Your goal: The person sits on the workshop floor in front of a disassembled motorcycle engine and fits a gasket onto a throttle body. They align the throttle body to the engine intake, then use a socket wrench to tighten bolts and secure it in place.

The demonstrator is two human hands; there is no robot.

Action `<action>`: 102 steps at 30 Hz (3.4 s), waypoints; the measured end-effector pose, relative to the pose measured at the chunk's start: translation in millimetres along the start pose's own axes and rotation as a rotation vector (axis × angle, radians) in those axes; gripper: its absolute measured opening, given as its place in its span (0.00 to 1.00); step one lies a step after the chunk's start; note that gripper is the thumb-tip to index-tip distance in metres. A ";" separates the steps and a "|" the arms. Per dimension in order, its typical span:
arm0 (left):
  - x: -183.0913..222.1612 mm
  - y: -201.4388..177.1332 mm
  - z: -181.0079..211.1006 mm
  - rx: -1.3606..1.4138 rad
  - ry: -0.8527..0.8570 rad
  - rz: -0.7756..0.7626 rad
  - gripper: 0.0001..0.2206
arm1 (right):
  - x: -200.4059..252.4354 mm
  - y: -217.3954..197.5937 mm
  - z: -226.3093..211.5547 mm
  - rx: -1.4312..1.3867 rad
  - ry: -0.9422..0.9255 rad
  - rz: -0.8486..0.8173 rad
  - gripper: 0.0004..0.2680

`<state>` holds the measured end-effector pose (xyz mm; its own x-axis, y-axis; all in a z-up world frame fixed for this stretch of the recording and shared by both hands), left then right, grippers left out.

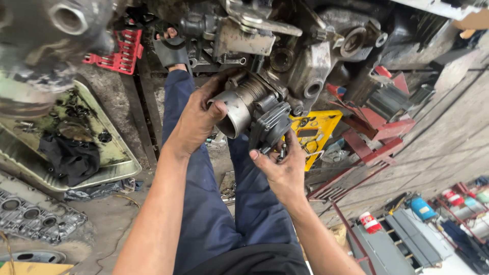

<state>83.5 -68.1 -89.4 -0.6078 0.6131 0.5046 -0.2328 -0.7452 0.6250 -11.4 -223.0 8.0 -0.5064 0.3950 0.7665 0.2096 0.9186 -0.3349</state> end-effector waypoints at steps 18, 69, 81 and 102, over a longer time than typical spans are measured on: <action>0.9 -3.4 -4.7 -0.394 0.264 0.002 0.47 | -1.5 1.7 17.0 -0.052 -0.096 -0.114 0.29; -0.2 -49.2 -35.6 -0.740 0.884 -0.314 0.59 | -27.3 35.8 129.8 -0.240 -1.168 0.471 0.35; 7.2 -43.3 -37.5 -0.692 0.843 -0.307 0.60 | -23.3 32.2 119.0 -0.193 -1.145 0.431 0.35; -3.8 -50.7 -41.9 -0.664 0.746 -0.296 0.54 | -27.8 38.1 118.4 -0.268 -1.066 0.517 0.40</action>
<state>65.8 -43.5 -147.9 -0.7207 0.6455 -0.2528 -0.6826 -0.7244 0.0964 -88.3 -200.1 -90.9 -0.7195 0.6257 -0.3014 0.6928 0.6774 -0.2474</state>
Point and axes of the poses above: each hand's wrist, its own x-axis away from the middle knuckle, its own y-axis out of the palm, z = x × y, the point moved 6 cm from there along -x, towards the middle knuckle, and after that the axes turned 1 degree about -y, right-handed, at the moved point
